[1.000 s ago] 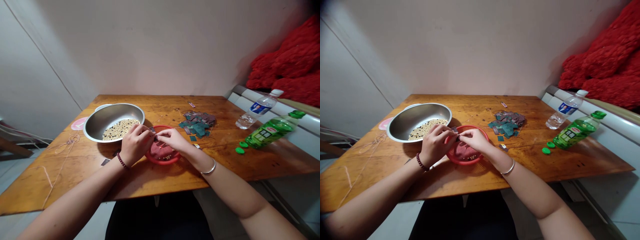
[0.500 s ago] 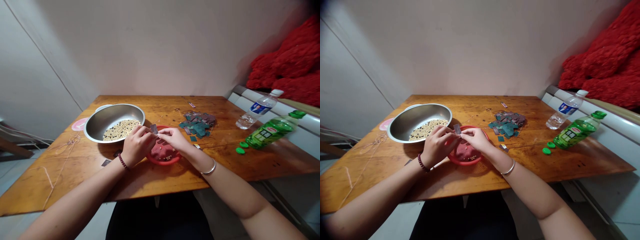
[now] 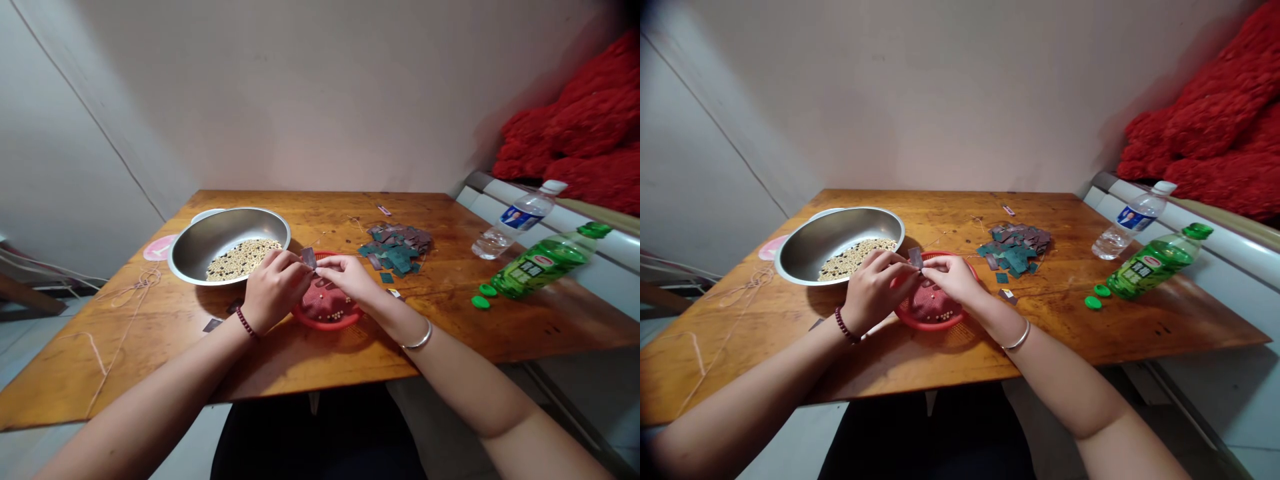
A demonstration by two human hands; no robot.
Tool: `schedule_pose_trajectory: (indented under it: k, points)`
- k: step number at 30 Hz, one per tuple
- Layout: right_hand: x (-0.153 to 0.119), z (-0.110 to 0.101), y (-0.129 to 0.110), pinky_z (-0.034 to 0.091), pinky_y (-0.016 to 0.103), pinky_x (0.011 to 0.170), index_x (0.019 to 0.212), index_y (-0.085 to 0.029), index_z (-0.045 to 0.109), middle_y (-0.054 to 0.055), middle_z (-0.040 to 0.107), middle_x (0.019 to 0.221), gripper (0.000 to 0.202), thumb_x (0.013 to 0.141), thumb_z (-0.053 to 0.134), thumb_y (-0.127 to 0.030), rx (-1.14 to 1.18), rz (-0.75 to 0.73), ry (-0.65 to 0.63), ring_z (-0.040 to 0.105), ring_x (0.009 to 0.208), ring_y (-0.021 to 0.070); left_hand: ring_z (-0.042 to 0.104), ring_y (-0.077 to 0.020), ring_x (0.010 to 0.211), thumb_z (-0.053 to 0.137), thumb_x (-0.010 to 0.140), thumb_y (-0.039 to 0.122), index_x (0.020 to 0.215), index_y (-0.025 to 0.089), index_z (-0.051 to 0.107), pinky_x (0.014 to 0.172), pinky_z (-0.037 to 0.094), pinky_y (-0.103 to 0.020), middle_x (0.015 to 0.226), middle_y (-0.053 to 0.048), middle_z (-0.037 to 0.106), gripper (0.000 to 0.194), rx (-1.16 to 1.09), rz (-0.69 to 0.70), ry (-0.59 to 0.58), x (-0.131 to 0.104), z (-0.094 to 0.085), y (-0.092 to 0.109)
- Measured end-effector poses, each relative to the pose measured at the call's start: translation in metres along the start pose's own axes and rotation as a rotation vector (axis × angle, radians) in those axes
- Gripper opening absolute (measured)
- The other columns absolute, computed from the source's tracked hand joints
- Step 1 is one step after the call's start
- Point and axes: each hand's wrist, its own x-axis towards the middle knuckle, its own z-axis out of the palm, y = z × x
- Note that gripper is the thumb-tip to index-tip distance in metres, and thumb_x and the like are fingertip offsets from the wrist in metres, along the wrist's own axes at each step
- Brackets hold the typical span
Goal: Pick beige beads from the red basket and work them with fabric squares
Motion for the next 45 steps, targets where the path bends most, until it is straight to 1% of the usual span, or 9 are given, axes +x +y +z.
schedule_pose_trajectory:
  k: [9,16,22,27,33,38,43,45]
  points:
    - [0.0013,-0.0004,0.0015,0.052,0.023,0.062,0.086,-0.012,0.068,0.005,0.070,0.077,0.016,0.072,0.065,-0.020,0.030,-0.007,-0.001,0.063,0.060,0.0097,0.049,-0.0174,0.084,0.057,0.081,0.027,0.083,0.020,0.064,0.075,0.046,-0.030,0.084,-0.004,0.059,0.010,0.006,-0.007,-0.009,0.0000,0.0000,-0.0006]
    - [-0.0004,0.0002,0.0007,0.052,0.027,0.063,0.086,-0.012,0.068,0.005,0.070,0.073,0.019,0.069,0.069,-0.022,0.017,-0.007,0.010,0.064,0.060,0.0126,0.049,-0.0165,0.083,0.055,0.083,0.025,0.083,0.019,0.063,0.075,0.045,-0.030,0.086,-0.004,0.060,0.010,-0.021,0.022,-0.067,-0.0013,0.0011,0.0001]
    - [-0.0010,0.0004,-0.0008,0.052,0.025,0.061,0.086,-0.012,0.067,0.005,0.070,0.073,0.019,0.070,0.069,-0.021,0.006,0.002,0.009,0.064,0.058,0.0117,0.049,-0.0166,0.083,0.054,0.083,0.024,0.083,0.019,0.063,0.073,0.045,-0.030,0.085,-0.004,0.059,0.010,-0.008,0.004,-0.056,-0.0007,-0.0002,0.0008]
    - [-0.0005,0.0002,0.0014,0.052,0.025,0.061,0.086,-0.012,0.067,0.005,0.069,0.071,0.020,0.069,0.069,-0.022,-0.002,0.002,0.012,0.063,0.058,0.0114,0.050,-0.0167,0.083,0.054,0.083,0.022,0.080,0.019,0.062,0.073,0.046,-0.030,0.085,-0.004,0.060,0.010,-0.014,0.040,-0.088,-0.0003,-0.0006,0.0015]
    - [0.0006,-0.0009,0.0023,0.052,0.025,0.061,0.087,-0.012,0.067,0.006,0.070,0.077,0.022,0.068,0.070,-0.025,-0.006,-0.021,0.014,0.064,0.058,0.0116,0.050,-0.0165,0.082,0.052,0.083,0.023,0.081,0.018,0.063,0.072,0.046,-0.030,0.086,-0.005,0.059,0.012,0.014,0.008,-0.075,0.0001,-0.0002,0.0019]
    - [0.0014,-0.0010,0.0029,0.052,0.026,0.060,0.087,-0.012,0.068,0.006,0.070,0.074,0.023,0.068,0.070,-0.025,-0.017,-0.039,0.012,0.063,0.057,0.0117,0.050,-0.0163,0.082,0.052,0.083,0.023,0.080,0.019,0.062,0.073,0.046,-0.030,0.085,-0.005,0.059,0.011,0.008,0.023,-0.084,-0.0005,0.0001,0.0023]
    - [0.0017,-0.0016,0.0036,0.052,0.025,0.062,0.086,-0.013,0.068,0.007,0.070,0.081,0.022,0.068,0.069,-0.026,0.001,-0.055,0.006,0.063,0.059,0.0109,0.050,-0.0171,0.083,0.054,0.083,0.024,0.082,0.019,0.062,0.074,0.046,-0.031,0.086,-0.005,0.059,0.010,0.025,-0.019,-0.040,-0.0009,0.0005,0.0016]
    - [0.0020,-0.0018,0.0040,0.052,0.026,0.062,0.087,-0.012,0.068,0.007,0.070,0.081,0.023,0.068,0.069,-0.026,0.002,-0.058,0.004,0.063,0.059,0.0108,0.050,-0.0171,0.083,0.054,0.083,0.025,0.082,0.019,0.062,0.074,0.046,-0.030,0.087,-0.005,0.059,0.010,0.019,-0.015,-0.050,-0.0009,0.0005,0.0016]
